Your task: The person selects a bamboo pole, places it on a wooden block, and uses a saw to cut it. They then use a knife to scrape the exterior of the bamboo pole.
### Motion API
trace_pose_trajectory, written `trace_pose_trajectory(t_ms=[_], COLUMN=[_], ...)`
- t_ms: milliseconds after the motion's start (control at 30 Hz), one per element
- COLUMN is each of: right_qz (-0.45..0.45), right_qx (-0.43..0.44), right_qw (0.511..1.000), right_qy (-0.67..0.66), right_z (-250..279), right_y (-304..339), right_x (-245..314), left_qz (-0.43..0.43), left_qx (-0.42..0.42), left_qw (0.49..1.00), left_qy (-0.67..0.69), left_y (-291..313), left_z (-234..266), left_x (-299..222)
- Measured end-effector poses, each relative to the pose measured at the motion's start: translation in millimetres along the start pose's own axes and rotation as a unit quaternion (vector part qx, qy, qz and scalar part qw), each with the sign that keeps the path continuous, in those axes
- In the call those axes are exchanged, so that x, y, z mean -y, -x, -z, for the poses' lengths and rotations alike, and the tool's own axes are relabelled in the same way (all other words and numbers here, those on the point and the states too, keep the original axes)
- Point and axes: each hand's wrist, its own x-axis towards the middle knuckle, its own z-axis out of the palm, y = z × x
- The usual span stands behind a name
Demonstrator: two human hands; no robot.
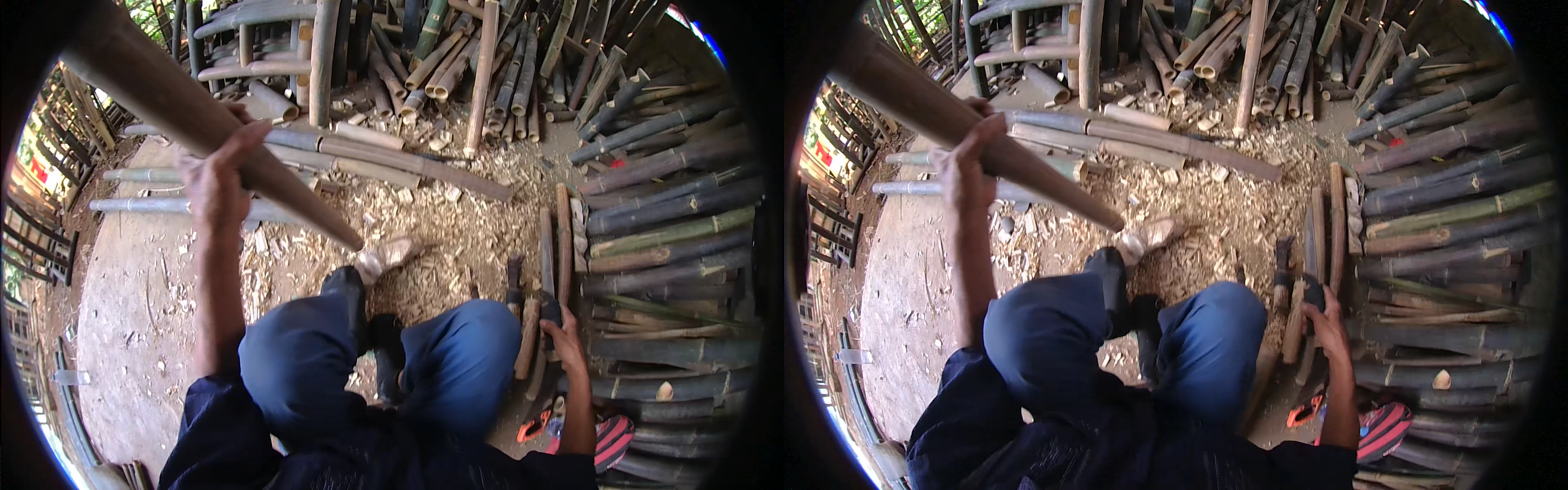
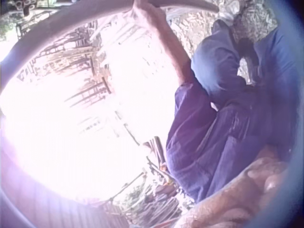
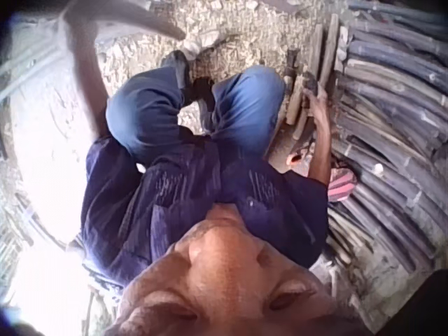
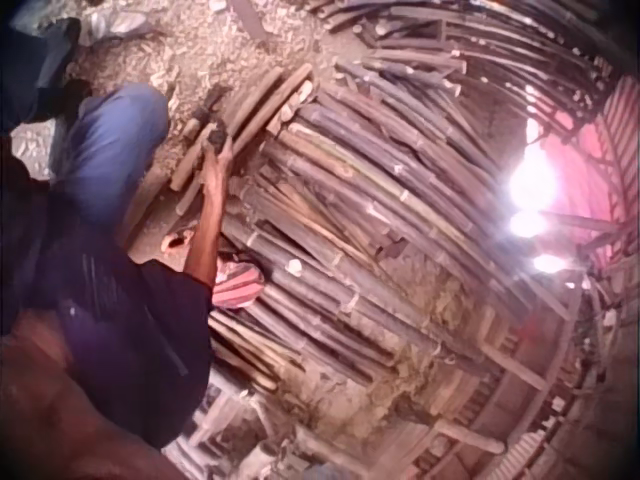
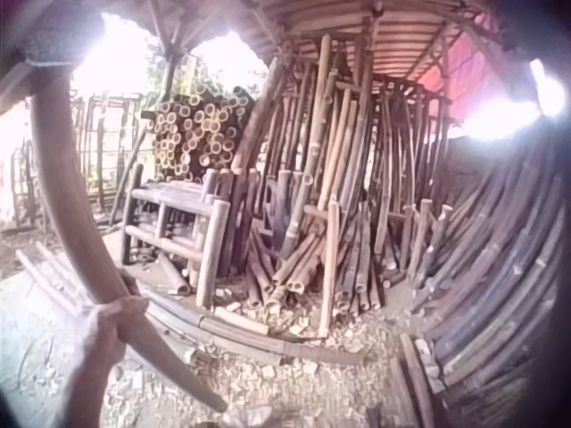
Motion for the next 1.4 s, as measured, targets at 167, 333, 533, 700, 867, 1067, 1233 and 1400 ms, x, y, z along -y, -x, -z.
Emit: trace_pose_trajectory(t_ms=[167, 333, 533, 700, 867, 1067, 1233, 1400], right_qz=[0.023, 0.186, 0.156, 0.109, 0.074, 0.151, 0.24, 0.142], right_qx=[-0.008, -0.094, -0.024, 0.06, 0.111, 0.065, 0.024, 0.117], right_qw=[0.999, 0.925, 0.976, 0.988, 0.979, 0.975, 0.963, 0.947], right_qy=[0.031, 0.319, 0.152, 0.086, 0.152, 0.152, 0.119, 0.265], right_z=[-15.2, 10.5, -22.6, -106.1, -213.3, -260.1, -287.5, -286.3], right_y=[42.0, 82.9, 101.1, 60.6, 6.4, -29.8, -48.3, -64.6], right_x=[37.0, 96.5, 169.9, 122.2, 40.4, 83.2, 67.4, 61.8], left_qz=[0.016, 0.043, 0.034, 0.036, 0.034, -0.013, -0.018, -0.03], left_qx=[0.004, 0.013, -0.002, -0.037, -0.041, 0.072, 0.06, 0.056], left_qw=[1.0, 0.998, 0.998, 0.998, 0.996, 0.989, 0.989, 0.99], left_qy=[0.014, 0.053, 0.06, 0.039, 0.07, 0.127, 0.137, 0.122], left_y=[43.3, 56.2, 62.1, 71.5, 83.9, 73.9, 70.4, 70.9], left_z=[3.1, 11.7, 27.5, 16.2, 23.3, 72.1, 66.9, 55.8], left_x=[21.8, 13.7, 8.3, 17.1, 29.1, 53.6, 53.4, 50.6])
